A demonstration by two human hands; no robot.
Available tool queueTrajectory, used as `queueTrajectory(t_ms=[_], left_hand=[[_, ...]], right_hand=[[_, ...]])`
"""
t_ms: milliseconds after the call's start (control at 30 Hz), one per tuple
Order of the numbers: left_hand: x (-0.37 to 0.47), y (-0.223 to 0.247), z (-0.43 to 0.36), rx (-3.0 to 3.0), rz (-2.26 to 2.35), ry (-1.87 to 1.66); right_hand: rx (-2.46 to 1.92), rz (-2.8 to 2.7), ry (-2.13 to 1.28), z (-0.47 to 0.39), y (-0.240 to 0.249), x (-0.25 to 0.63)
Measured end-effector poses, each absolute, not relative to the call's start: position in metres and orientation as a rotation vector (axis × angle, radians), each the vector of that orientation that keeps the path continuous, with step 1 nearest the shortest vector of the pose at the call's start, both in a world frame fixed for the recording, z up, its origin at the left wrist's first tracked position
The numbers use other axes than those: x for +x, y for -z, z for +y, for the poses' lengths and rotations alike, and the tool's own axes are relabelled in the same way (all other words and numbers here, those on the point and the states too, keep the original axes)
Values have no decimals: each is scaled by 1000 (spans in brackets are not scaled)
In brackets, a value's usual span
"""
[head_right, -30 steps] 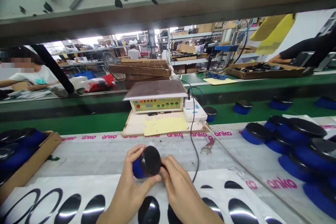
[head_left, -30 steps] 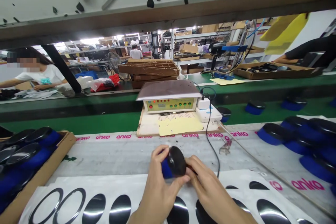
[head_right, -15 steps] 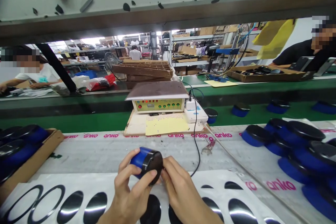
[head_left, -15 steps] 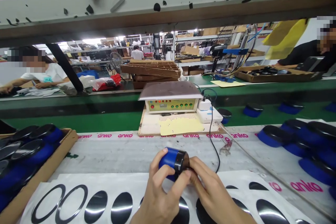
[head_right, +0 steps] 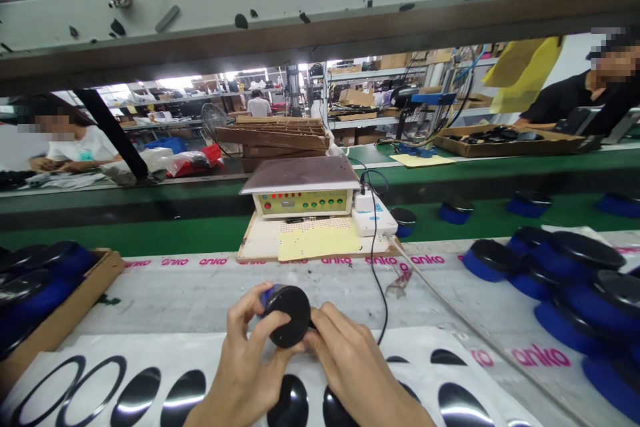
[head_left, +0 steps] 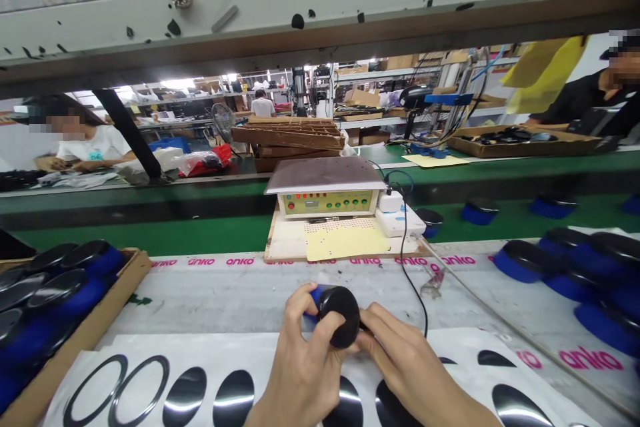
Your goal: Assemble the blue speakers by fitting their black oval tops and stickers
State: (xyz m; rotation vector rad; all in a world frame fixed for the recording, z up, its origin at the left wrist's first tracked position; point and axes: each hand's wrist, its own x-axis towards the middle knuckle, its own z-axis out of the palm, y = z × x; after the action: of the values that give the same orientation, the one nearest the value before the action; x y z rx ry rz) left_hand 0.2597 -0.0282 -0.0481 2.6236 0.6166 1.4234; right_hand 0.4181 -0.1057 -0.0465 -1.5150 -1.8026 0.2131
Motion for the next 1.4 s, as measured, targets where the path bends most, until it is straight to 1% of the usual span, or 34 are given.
queueTrajectory(t_ms=[233,300,367,467,567,667,767,867,967,1033,1100,1167,1200,1267,1300,1333,1400], left_hand=[[261,55,-32,2431,733,-1327],[261,55,-30,2281,791,-1205],[260,54,-26,2163,823,-1000],[260,50,-17,2060,920,-795],[262,51,-6,1948,1081,-917],[267,61,2,1914,1094,-1036],[270,70,5,2001,1082,-1060],[269,67,2,2185,1111,-1218],[265,55,-9,2301,935,-1428],[266,47,-19,2216,738,-1414],[269,42,-29,1980,625,-1234],[273,38,-36,1638,579,-1010],[275,36,-38,1445,544,-899],[276,34,-39,1082,458,-649],[276,33,-38,952,425,-524],[275,32,-37,869,412,-422],[272,29,-33,808,463,-344]], right_hand=[[-1519,-1849,-82,-104,36,423],[-1544,-1912,-51,-107,32,421],[-1596,-1995,21,-111,29,418],[-1829,-1962,156,-113,20,430],[-2180,-1659,223,-101,0,480],[-2419,-1305,244,-75,-16,553],[-2512,-1221,111,-48,-15,605],[-2517,-1216,-6,-33,-7,621],[-2501,-1131,20,-37,-14,615],[-2465,-1065,78,-50,-29,600],[-2395,-1060,97,-70,-45,572],[-2282,-1179,8,-92,-53,529],[-2189,-1286,-108,-102,-54,504],[-1834,-1487,-566,-117,-47,457],[-1747,-1521,-711,-121,-41,439],[-1699,-1550,-775,-124,-33,425],[-1707,-1554,-681,-126,-18,413]])
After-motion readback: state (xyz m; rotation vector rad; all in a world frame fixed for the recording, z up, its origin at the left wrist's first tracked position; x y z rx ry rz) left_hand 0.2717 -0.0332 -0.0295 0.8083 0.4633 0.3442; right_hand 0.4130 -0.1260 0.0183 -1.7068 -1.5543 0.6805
